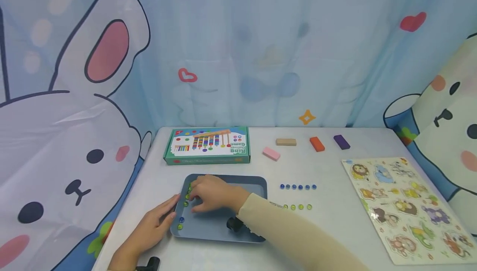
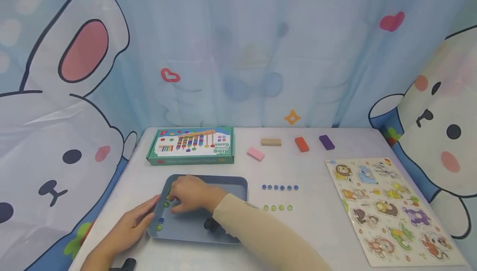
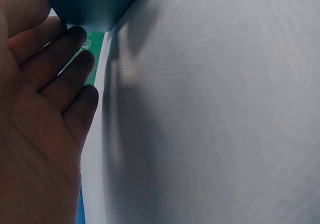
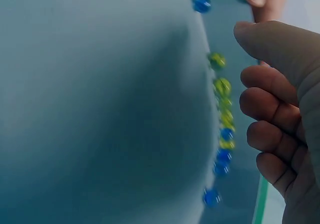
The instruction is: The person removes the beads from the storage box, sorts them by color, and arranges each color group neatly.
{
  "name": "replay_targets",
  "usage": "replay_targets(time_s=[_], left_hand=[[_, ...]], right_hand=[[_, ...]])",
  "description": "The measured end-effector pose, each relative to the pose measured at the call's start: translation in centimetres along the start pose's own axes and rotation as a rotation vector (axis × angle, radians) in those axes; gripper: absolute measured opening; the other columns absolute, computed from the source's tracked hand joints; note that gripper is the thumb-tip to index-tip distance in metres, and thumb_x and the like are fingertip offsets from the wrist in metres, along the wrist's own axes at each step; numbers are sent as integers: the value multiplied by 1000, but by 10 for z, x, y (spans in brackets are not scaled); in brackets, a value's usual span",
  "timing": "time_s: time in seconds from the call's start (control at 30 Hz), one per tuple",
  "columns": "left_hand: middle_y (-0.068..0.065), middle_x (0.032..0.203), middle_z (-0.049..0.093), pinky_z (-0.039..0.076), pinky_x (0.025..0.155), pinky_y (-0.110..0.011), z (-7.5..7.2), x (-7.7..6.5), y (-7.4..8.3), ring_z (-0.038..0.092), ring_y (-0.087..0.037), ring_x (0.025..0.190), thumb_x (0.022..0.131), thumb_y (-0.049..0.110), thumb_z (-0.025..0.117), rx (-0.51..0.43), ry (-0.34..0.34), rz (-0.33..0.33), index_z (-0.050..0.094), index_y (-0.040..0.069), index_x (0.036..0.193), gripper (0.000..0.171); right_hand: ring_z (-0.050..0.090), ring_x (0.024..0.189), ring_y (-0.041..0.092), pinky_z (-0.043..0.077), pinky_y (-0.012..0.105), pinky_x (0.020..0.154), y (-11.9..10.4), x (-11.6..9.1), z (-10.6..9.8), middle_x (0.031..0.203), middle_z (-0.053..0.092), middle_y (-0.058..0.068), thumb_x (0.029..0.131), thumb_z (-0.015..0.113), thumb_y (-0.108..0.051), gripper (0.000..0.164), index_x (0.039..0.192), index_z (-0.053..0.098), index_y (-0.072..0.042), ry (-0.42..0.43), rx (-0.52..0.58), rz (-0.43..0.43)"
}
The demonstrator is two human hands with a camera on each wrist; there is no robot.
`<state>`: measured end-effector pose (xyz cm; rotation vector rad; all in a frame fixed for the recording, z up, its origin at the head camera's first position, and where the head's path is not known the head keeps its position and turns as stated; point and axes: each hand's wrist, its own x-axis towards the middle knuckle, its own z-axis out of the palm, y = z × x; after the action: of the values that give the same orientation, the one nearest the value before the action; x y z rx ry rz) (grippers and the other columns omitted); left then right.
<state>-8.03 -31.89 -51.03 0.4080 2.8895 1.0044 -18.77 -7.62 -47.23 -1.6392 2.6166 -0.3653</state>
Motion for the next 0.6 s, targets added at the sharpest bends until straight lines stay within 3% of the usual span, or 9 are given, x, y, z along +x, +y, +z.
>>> replay_targets(time_s=[0.27, 0.6], left_hand=[[-2, 162, 49, 41, 120, -49, 3, 1, -3, 49, -25, 149, 109, 32, 58, -1, 11, 20, 47, 18, 158, 53], [-1, 163, 48, 41, 120, -45, 2, 0, -2, 48, -22, 149, 109, 37, 55, -4, 14, 12, 46, 17, 159, 54]], right_hand=[[51, 78, 0, 40, 13, 69, -11, 16, 17, 87, 66, -15, 90, 80, -48, 30, 111, 82, -26, -70, 10, -21], [50, 79, -5, 41, 10, 72, -20, 20, 30, 86, 65, -19, 90, 81, -45, 19, 101, 82, -29, -68, 34, -53]])
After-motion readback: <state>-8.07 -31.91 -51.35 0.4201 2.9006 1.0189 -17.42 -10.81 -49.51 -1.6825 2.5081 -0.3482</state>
